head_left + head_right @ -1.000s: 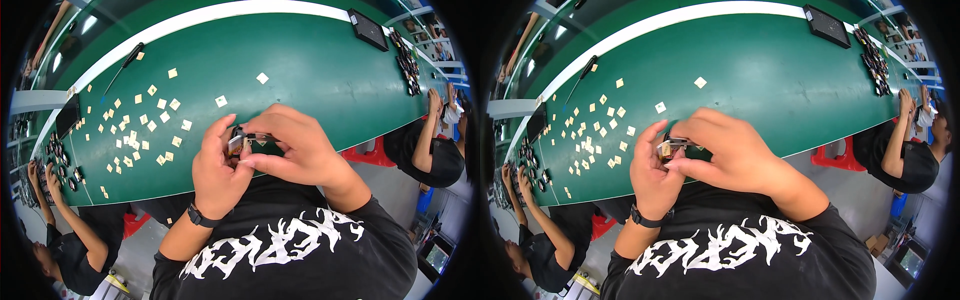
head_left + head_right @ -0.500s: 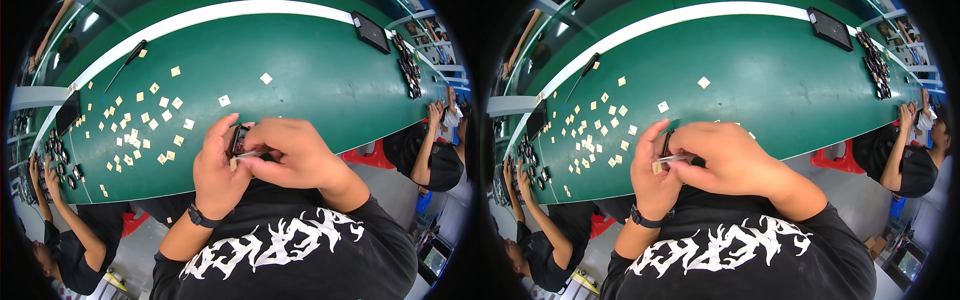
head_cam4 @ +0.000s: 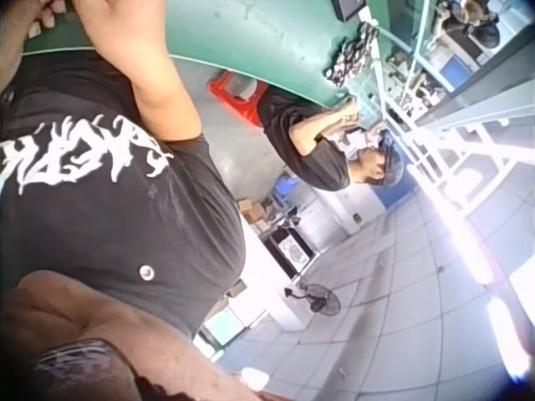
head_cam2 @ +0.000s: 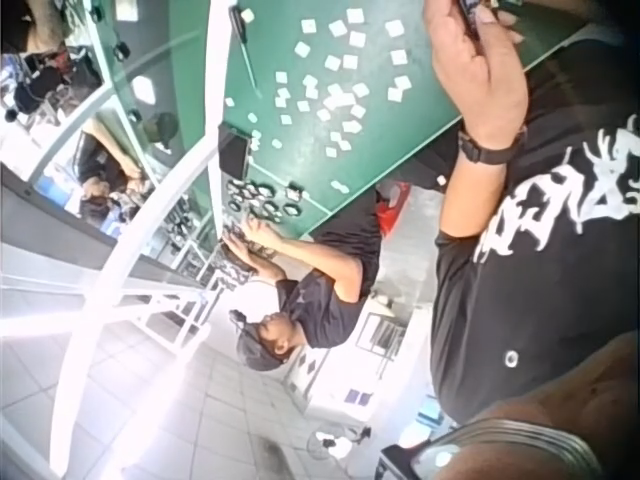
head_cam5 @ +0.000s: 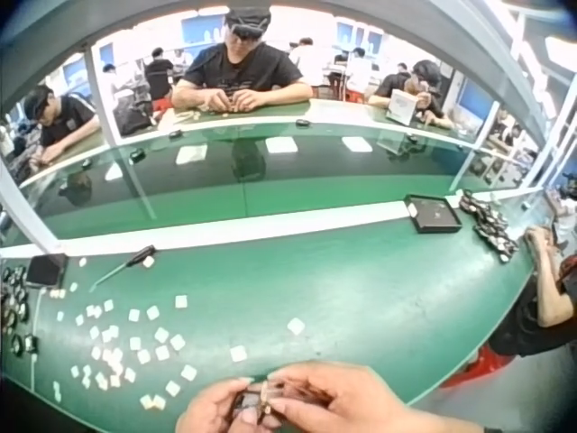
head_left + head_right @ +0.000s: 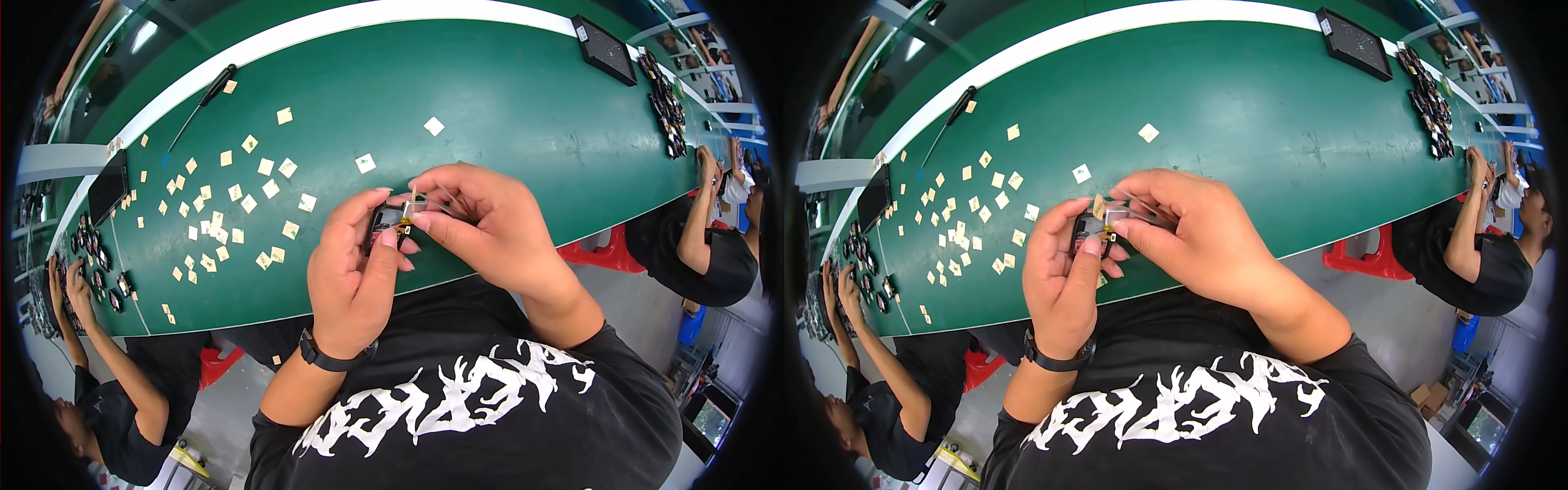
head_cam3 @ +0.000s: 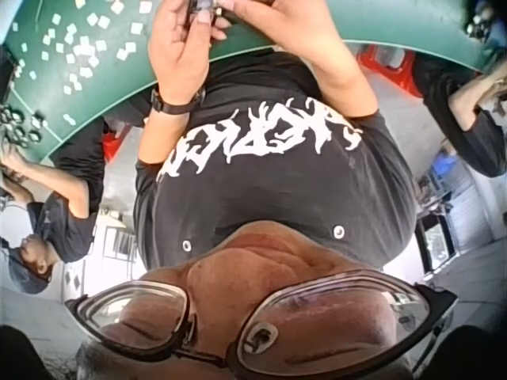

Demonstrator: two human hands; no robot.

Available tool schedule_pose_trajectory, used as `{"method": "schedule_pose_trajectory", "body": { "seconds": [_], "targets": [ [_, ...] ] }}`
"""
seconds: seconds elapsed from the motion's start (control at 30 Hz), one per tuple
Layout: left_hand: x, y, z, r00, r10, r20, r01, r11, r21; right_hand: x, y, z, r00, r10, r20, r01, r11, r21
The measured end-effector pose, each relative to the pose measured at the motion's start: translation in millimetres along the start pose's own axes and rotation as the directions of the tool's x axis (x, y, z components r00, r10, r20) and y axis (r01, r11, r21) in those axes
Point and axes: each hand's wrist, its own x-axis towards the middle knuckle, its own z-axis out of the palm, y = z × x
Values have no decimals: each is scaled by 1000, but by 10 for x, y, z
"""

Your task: Manually assemble small electronic components by applying adhesive stickers to watch-like frames.

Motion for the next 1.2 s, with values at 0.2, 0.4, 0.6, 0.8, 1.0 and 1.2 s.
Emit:
{"method": "schedule_pose_trajectory", "body": {
  "seconds": [0.2,0.4,0.6,0.8,1.0,1.2],
  "targets": [
    [-6,12,44,1000,9,-30,-9,1000,8,13,-75,27,991,124,55,-133,964,229],
    [-4,-19,31,999,22,-30,-21,999,47,-39,-139,24,995,98,36,-101,990,97],
    [11,-38,18,998,58,2,-58,992,111,-17,-77,10,993,-118,29,122,979,-162],
    [24,-42,11,998,61,22,-63,993,101,35,15,30,964,-264,14,261,944,-202],
    [13,-46,-37,997,40,63,-41,999,20,72,33,10,959,-275,70,284,930,-235],
    [23,-39,-20,998,25,63,-28,999,41,81,-42,-41,948,-294,122,318,884,-343]
  ]
}}
